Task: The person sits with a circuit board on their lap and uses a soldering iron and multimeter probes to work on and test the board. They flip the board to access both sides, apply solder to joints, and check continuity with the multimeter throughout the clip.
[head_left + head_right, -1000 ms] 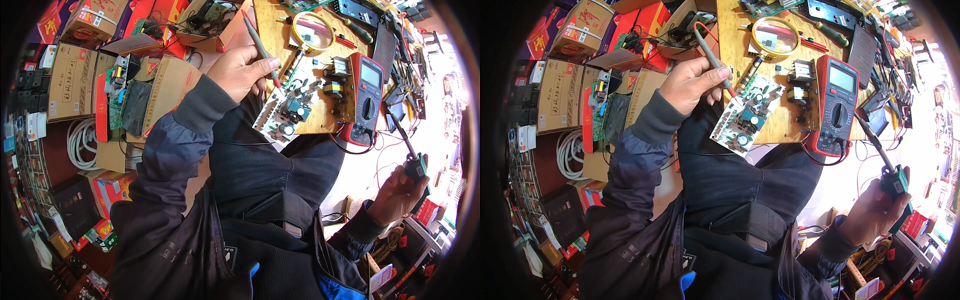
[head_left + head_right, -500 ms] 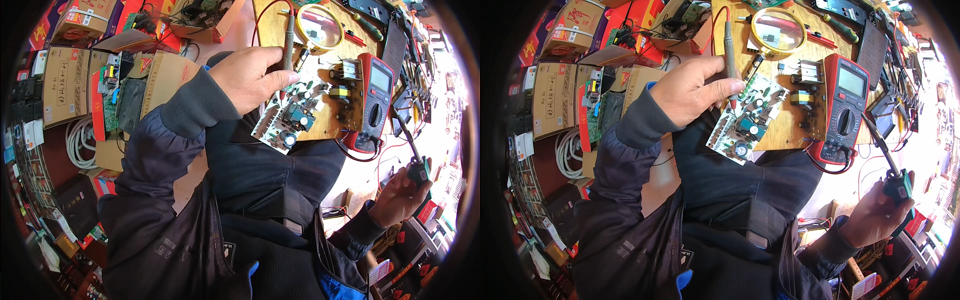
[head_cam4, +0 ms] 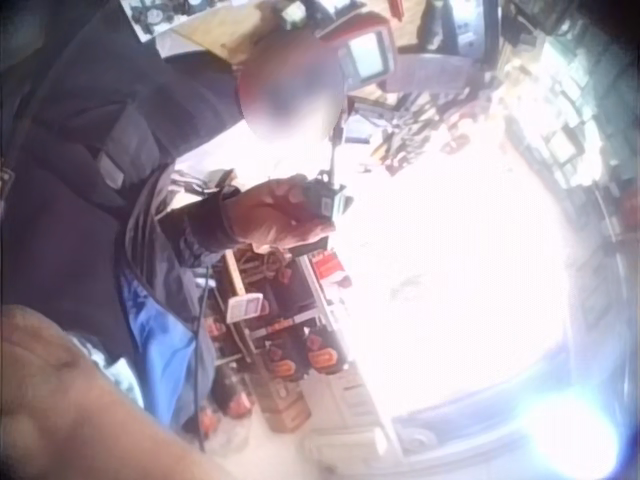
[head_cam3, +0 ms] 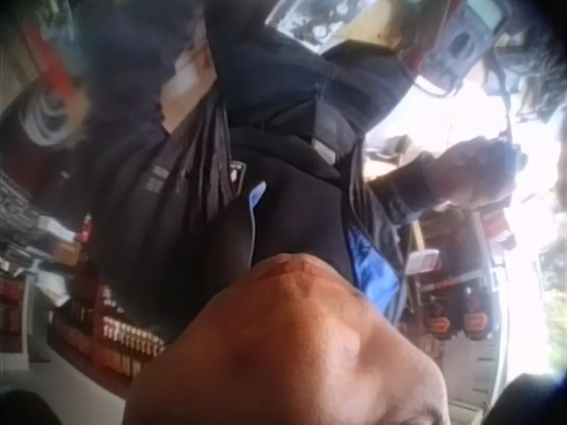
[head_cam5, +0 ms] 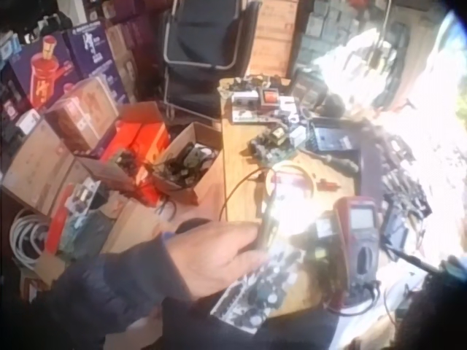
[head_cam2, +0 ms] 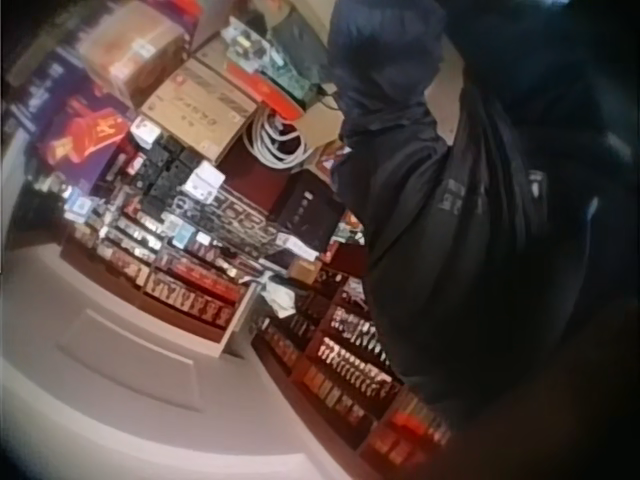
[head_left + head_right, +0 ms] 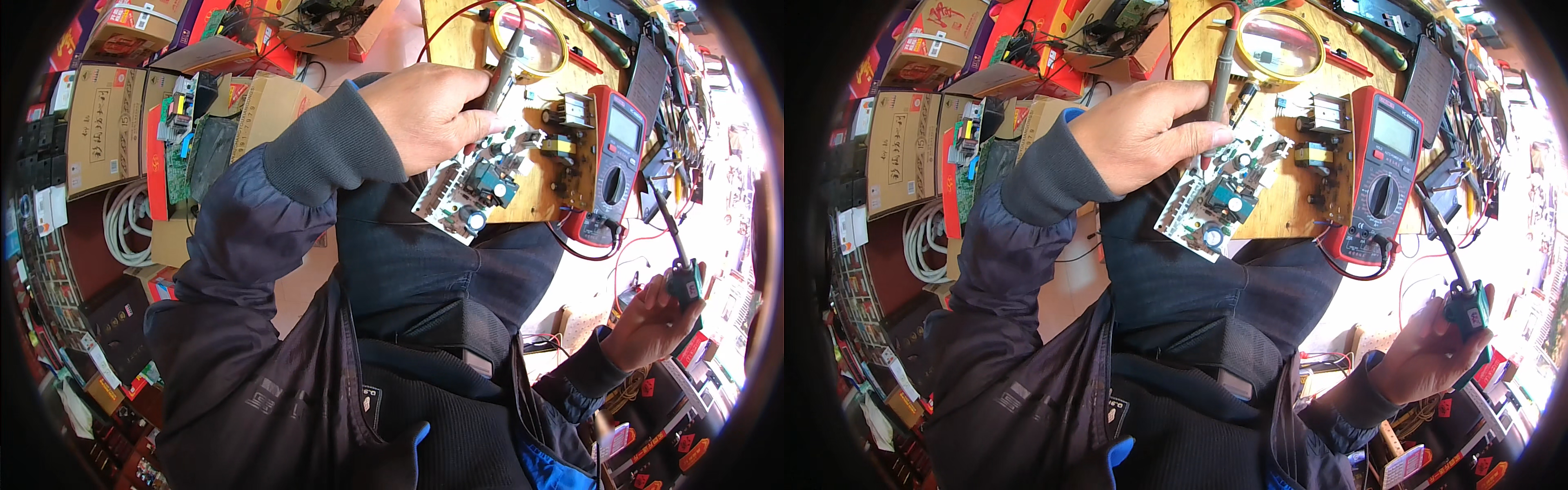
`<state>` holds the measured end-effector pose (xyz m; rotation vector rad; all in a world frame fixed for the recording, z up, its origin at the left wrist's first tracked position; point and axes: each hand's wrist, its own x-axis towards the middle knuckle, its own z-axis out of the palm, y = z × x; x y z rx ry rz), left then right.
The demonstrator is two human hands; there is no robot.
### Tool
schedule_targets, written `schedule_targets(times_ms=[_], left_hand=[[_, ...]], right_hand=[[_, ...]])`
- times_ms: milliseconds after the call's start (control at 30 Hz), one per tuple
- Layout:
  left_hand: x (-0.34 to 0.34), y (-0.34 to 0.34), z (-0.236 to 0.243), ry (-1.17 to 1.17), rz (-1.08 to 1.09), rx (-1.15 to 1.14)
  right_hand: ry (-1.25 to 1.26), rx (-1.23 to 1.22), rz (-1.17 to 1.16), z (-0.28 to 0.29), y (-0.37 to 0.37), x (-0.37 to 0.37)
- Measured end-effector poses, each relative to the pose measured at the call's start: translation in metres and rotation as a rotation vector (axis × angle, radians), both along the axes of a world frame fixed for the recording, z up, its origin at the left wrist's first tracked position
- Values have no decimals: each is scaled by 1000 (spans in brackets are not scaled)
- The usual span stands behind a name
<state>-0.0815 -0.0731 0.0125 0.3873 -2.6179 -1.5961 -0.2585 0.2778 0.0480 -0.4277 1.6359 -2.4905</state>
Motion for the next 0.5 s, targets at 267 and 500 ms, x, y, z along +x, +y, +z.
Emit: schedule_targets(times_ms=[267, 500], left_hand=[[-2, 4, -5, 49, -37, -33], [-2, 7, -13, 98, 39, -63]], right_hand=[[0, -54, 144, 7, 17, 11], [142, 162, -127, 0, 19, 51]])
